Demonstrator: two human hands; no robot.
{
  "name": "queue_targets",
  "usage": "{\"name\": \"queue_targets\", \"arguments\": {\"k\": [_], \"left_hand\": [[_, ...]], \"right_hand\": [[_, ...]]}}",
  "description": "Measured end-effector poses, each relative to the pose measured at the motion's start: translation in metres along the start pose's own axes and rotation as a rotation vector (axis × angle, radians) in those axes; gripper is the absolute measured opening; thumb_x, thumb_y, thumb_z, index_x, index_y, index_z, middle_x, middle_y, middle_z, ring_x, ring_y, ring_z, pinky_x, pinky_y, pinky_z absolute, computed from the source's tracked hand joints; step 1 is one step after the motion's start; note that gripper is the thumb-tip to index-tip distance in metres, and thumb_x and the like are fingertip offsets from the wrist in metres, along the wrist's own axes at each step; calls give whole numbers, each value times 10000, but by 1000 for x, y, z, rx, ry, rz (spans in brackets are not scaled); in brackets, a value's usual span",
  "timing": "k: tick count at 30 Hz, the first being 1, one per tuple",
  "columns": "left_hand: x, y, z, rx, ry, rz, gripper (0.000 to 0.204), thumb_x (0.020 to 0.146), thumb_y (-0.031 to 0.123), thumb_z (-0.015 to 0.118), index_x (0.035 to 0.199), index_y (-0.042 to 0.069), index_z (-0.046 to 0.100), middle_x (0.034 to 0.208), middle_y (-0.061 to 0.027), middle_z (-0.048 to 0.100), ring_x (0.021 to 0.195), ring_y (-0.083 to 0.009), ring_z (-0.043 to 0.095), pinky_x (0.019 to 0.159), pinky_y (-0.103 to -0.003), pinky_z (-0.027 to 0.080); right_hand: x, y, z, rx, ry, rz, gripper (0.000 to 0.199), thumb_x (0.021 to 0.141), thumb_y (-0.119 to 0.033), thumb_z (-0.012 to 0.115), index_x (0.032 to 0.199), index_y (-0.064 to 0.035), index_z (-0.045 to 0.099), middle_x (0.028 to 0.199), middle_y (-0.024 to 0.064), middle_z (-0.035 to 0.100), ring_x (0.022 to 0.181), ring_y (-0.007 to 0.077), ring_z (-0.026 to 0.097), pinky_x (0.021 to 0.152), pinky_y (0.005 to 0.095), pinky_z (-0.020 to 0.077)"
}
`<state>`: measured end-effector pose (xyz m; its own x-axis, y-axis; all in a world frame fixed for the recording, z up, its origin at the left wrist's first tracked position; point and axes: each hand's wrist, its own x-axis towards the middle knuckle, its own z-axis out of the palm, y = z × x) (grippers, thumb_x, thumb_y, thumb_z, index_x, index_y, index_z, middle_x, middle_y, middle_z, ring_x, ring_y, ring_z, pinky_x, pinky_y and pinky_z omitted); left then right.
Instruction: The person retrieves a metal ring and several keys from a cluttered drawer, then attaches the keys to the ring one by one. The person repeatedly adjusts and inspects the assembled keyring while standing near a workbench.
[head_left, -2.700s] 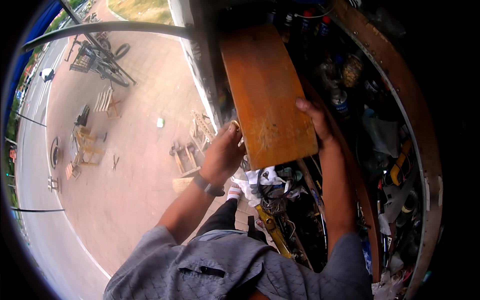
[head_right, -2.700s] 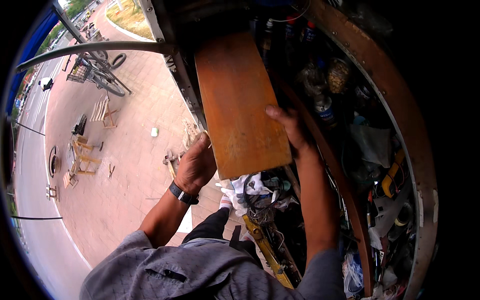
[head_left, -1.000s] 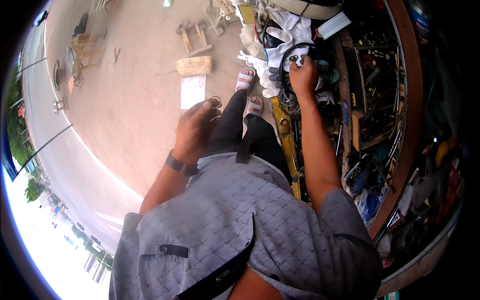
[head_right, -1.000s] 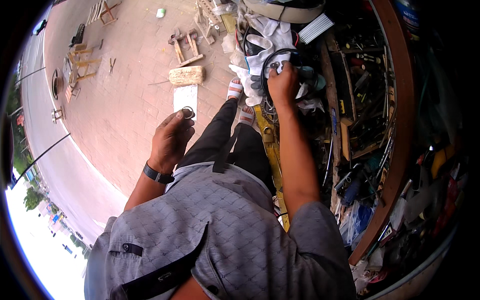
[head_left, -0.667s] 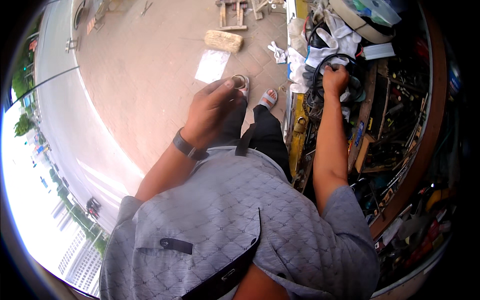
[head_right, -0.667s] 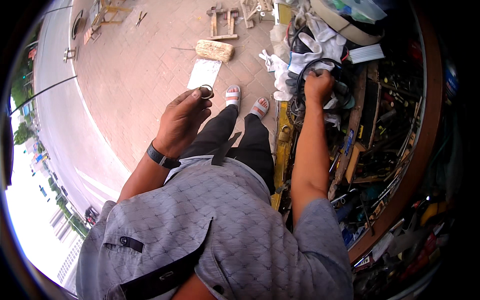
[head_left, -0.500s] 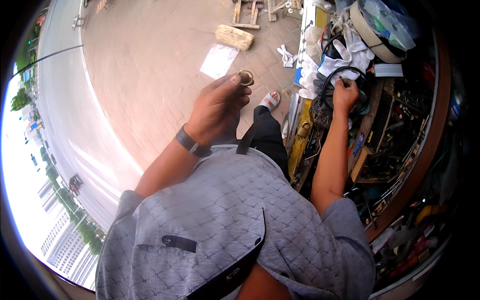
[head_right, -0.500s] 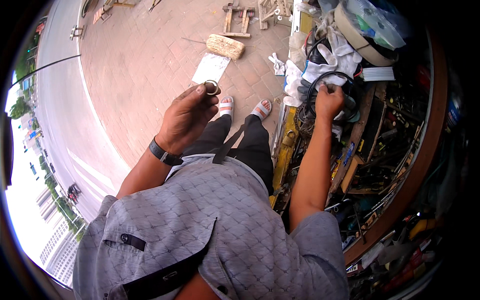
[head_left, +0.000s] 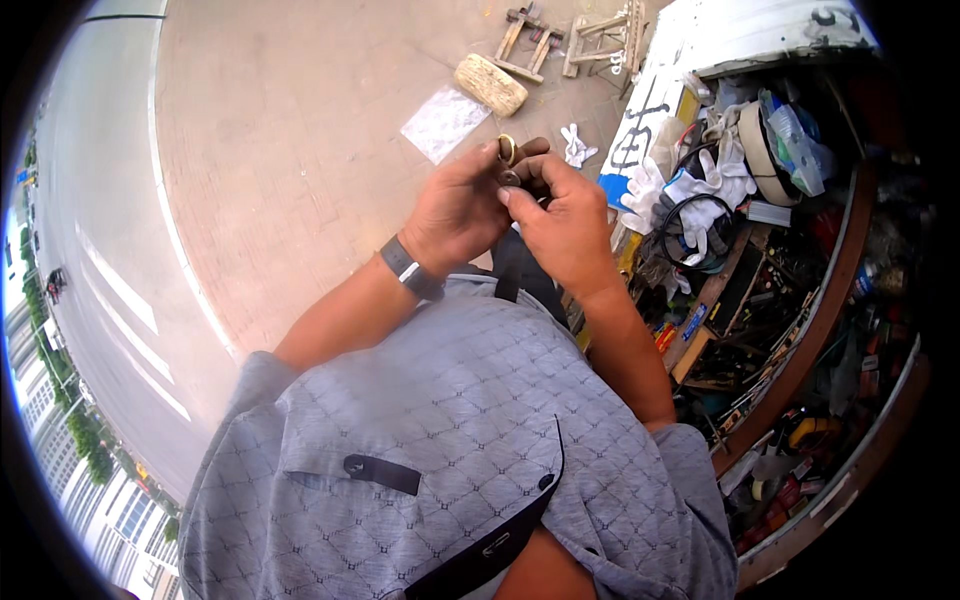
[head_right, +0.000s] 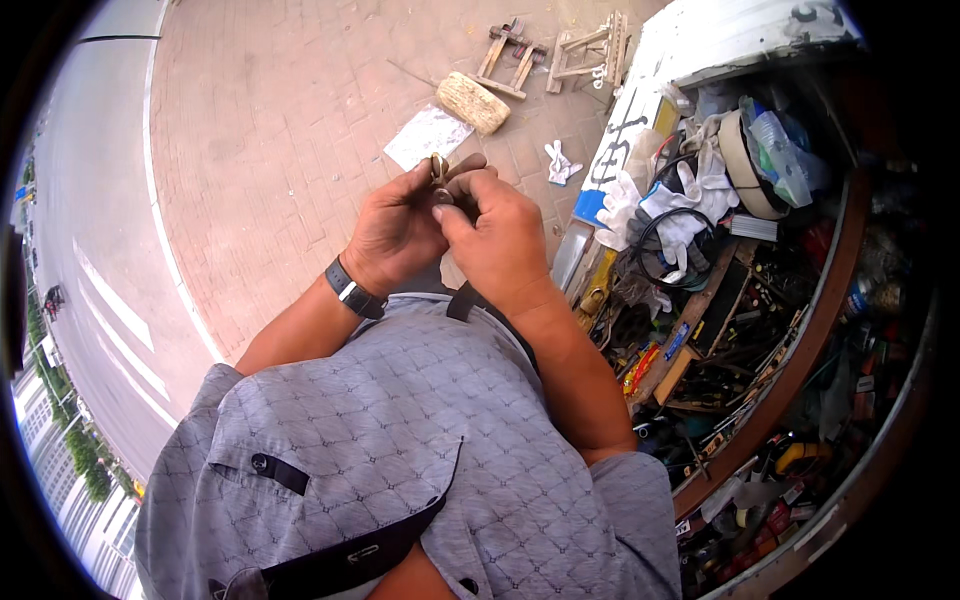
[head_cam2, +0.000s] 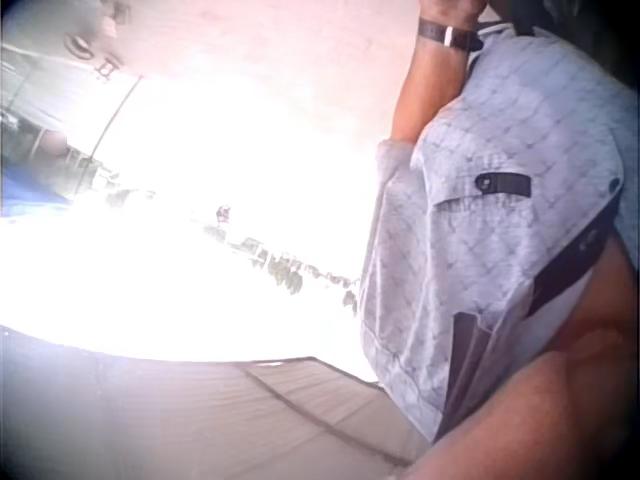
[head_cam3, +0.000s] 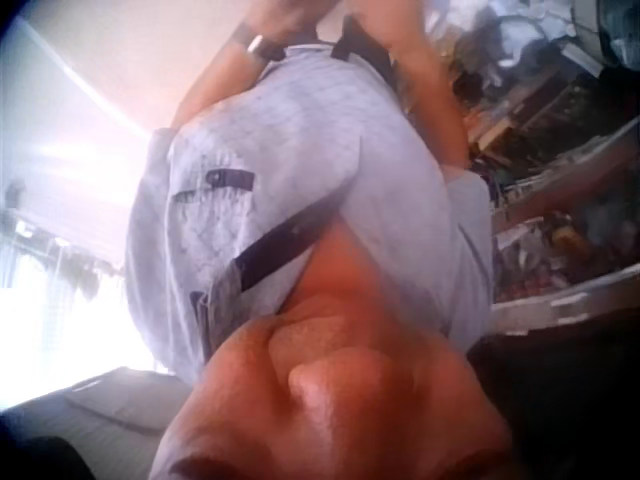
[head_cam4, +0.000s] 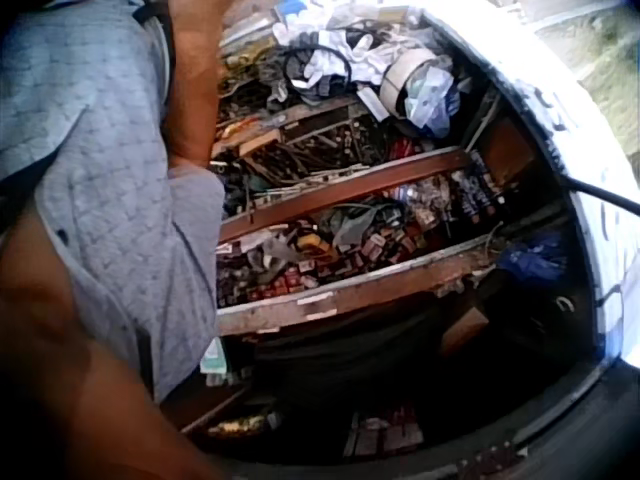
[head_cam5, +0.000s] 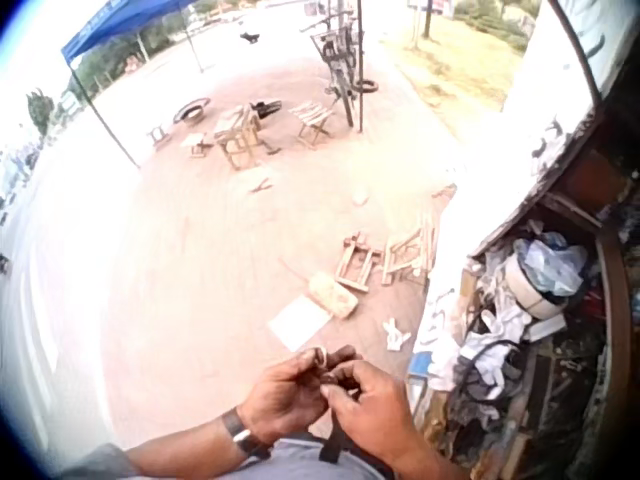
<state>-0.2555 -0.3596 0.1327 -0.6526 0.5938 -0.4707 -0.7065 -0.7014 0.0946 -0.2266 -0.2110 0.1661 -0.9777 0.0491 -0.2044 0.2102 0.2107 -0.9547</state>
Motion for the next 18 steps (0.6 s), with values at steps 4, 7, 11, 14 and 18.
{"name": "queue_targets", "arguments": {"k": [4,7,11,14,18], "left_hand": [[-25,35,-6,-44,-65,27,379,1055,251,568,1298,-37,616,1341,-190,638,1267,-317,589,1165,-454,410],[-40,63,-11,14,-134,106,344,1054,244,578,1260,-26,636,1246,-155,675,1197,-281,625,1106,-425,459],[-61,100,-15,263,29,283,297,1049,227,599,1220,-8,657,1134,-94,701,1102,-222,660,1024,-384,506],[-84,123,-15,440,119,373,315,1004,204,691,1219,-26,669,1039,-46,694,914,-140,612,857,-298,506],[-114,149,-10,545,151,436,287,971,161,732,1191,-20,695,975,-20,675,789,-90,541,694,-249,454]], "right_hand": [[4,-28,46,-375,78,-276,230,824,-58,767,1024,9,675,949,167,718,761,320,719,708,384,572],[9,-47,72,-334,112,-275,278,840,-54,761,1093,9,664,981,154,712,748,280,716,691,367,564],[25,-64,109,-11,104,-111,210,917,-42,718,1107,28,661,961,107,727,752,171,704,657,299,550],[32,-93,130,208,57,45,140,988,-43,664,1092,50,673,955,73,734,776,100,682,655,244,550],[41,-111,148,259,-44,12,161,986,-46,668,1112,52,682,948,87,740,772,117,686,666,254,561]]}}
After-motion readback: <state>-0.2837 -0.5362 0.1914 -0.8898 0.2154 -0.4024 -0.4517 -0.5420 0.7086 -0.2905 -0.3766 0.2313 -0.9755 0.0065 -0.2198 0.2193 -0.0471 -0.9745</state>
